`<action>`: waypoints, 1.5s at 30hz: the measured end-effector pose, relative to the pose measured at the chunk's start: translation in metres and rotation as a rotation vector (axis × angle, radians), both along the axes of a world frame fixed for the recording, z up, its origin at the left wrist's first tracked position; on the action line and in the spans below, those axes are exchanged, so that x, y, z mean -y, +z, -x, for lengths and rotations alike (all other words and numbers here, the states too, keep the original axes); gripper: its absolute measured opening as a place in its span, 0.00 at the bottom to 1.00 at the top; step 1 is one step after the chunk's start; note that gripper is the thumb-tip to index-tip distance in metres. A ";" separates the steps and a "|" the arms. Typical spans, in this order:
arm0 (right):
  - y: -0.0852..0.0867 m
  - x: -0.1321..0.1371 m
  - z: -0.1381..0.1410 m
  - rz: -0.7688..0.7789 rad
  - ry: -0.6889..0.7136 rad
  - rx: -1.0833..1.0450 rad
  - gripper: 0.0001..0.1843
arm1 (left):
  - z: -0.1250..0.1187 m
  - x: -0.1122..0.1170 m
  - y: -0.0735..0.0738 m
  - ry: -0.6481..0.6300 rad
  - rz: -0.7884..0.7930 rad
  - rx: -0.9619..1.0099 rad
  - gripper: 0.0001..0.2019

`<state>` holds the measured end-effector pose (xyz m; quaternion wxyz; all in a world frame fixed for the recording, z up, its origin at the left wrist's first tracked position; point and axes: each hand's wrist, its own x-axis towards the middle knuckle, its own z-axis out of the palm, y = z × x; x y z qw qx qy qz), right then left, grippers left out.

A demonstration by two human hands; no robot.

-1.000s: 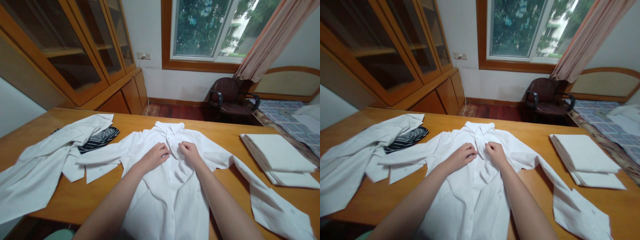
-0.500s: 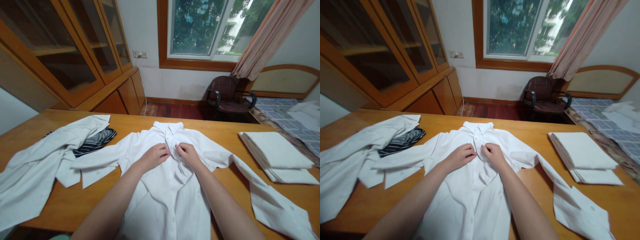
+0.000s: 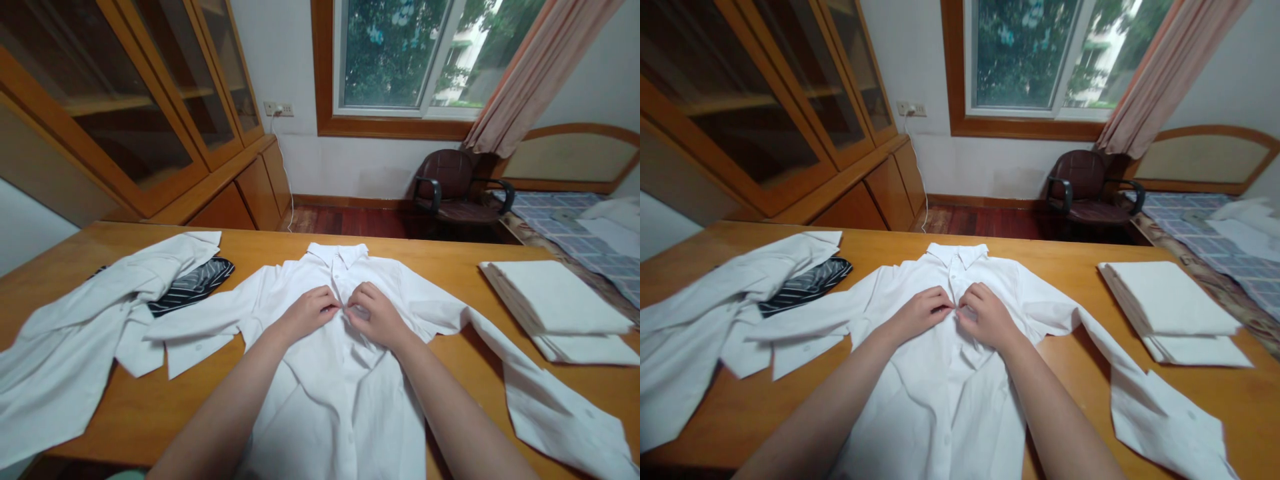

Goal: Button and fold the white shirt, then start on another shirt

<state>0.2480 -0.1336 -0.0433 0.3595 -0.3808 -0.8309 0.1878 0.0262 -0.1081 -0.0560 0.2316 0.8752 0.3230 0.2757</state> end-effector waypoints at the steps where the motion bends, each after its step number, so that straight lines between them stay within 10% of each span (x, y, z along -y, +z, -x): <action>1: 0.000 0.000 0.000 0.009 0.015 0.026 0.02 | 0.000 0.000 0.000 0.003 0.001 0.002 0.07; 45: 0.003 -0.001 -0.001 -0.001 -0.166 0.369 0.10 | 0.000 0.000 -0.001 0.023 -0.039 -0.054 0.04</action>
